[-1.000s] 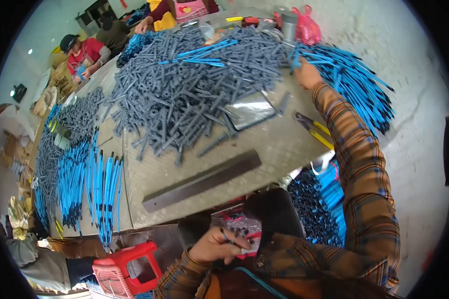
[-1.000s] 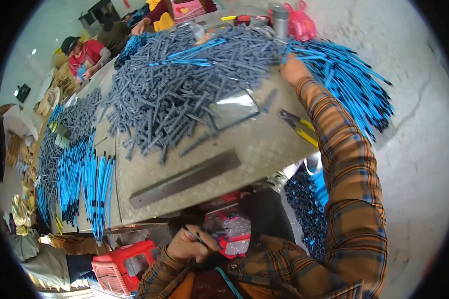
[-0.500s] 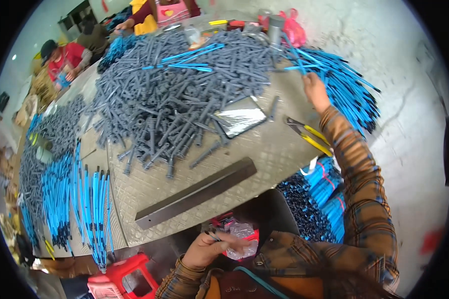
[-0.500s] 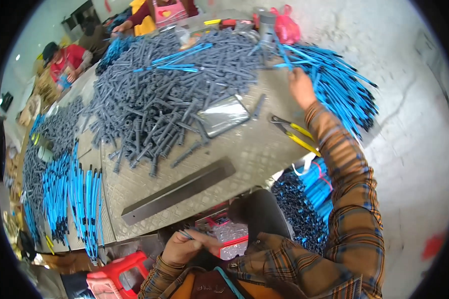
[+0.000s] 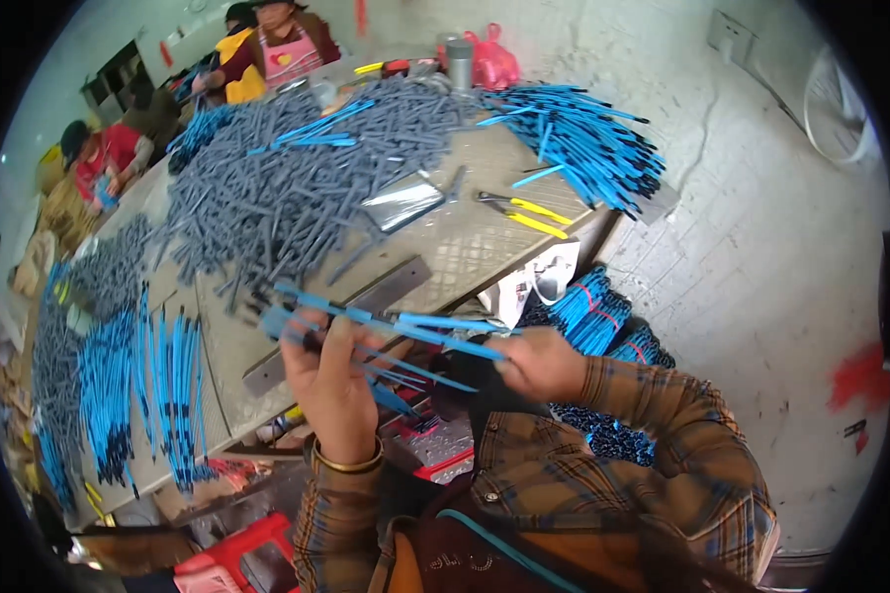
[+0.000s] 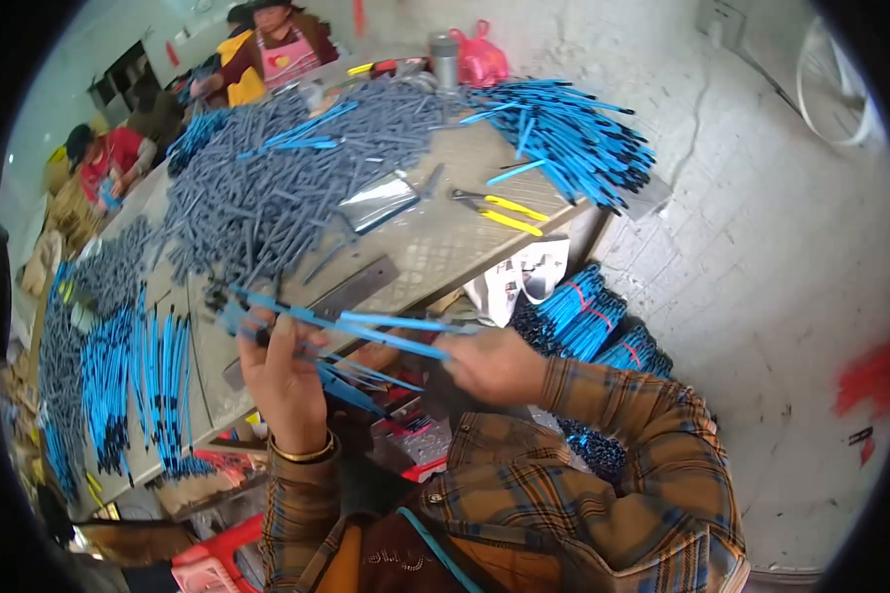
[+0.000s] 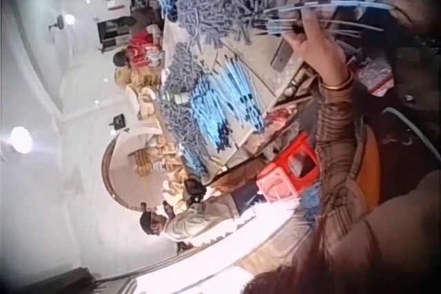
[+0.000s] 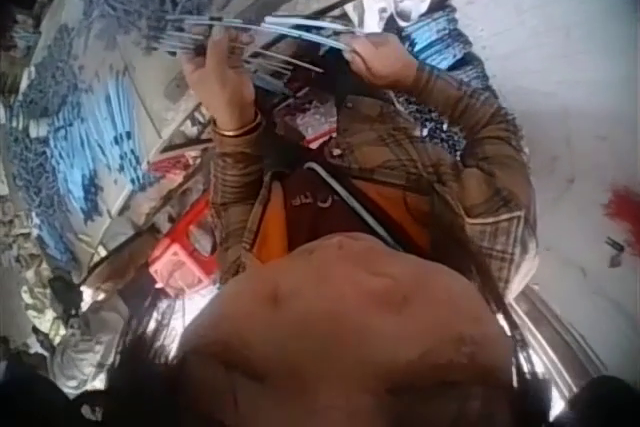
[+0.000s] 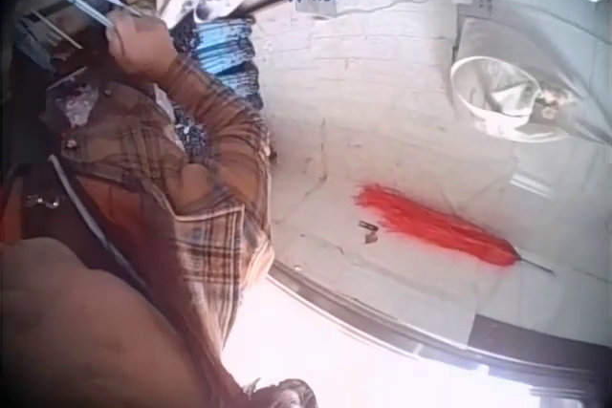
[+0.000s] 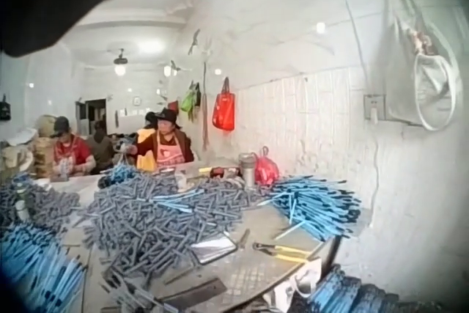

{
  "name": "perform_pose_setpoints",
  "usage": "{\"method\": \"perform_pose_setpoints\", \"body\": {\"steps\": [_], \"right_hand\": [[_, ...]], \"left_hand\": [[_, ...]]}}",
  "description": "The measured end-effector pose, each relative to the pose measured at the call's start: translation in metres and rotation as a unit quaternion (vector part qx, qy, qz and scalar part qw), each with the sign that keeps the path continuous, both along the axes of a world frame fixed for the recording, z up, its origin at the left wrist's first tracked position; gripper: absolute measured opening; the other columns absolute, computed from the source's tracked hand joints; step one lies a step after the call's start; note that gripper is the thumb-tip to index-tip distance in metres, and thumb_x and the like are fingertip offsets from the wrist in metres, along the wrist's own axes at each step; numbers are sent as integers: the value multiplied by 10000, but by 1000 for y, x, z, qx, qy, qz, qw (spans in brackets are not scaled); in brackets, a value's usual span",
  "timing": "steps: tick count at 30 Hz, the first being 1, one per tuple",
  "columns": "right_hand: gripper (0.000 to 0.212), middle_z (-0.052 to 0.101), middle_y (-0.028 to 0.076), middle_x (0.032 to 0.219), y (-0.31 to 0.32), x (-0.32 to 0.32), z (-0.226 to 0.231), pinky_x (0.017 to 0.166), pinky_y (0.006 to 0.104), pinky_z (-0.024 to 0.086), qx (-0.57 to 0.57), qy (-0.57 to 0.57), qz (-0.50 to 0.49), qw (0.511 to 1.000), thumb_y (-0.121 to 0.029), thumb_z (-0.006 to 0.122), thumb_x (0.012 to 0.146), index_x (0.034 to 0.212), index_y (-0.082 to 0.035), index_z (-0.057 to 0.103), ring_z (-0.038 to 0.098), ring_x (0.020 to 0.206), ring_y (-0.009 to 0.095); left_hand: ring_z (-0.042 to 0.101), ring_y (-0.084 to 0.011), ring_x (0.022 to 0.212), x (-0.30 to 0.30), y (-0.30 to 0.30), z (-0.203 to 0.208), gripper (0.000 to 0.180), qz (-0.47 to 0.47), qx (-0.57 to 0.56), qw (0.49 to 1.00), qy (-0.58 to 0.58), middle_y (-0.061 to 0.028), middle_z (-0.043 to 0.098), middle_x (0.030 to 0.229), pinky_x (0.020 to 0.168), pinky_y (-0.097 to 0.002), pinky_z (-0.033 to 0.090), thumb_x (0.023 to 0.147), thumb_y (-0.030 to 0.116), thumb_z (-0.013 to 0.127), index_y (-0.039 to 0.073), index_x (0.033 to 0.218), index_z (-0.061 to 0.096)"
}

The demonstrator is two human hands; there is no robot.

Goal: The person assembles small blue and grey plastic components onto a metal fixture board, trimming excess material from the components with wire cutters, then bundles the finished parts. The components are taken from storage bins and the finished bundles are placed into other bins.

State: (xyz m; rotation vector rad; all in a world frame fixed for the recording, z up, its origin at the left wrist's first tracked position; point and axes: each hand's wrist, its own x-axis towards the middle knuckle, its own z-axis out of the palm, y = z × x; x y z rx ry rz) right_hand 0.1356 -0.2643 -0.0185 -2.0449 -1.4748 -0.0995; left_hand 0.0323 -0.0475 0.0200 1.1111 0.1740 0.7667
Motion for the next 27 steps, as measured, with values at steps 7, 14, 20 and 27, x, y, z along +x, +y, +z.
{"method": "perform_pose_setpoints", "body": {"steps": [7,14,20,27], "right_hand": [[200,590,144,893,-25,103,19,703,399,497,-47,-106,84,990,-192,507,829,991,-79,543,586,815,309],[204,630,103,966,-80,384,97,671,408,491,-255,-294,-532,752,-137,447,816,886,-115,638,611,905,271],[266,611,149,968,-126,381,89,765,443,451,-284,-171,-489,807,-205,440,846,1080,-133,544,577,918,331],[251,596,194,838,-129,286,116,690,447,452,-201,-242,-493,811,-278,485,844,977,-81,567,571,816,361]], "left_hand": [[532,-205,486,-20,-19,-4,132,-223,-188,950,-109,-90,518,600,443,-340,431,864,62,486,62,993,462],[539,-268,482,-46,13,-44,164,-409,-123,904,14,-198,602,682,477,-361,421,831,102,550,-35,916,581],[608,-331,820,-24,11,-46,276,-440,-192,875,59,-255,608,939,766,-449,465,835,149,568,-69,1004,575],[515,-395,1065,0,-20,-24,373,-407,-164,895,79,-294,514,1132,936,-484,377,839,153,549,-17,1166,489]]}}
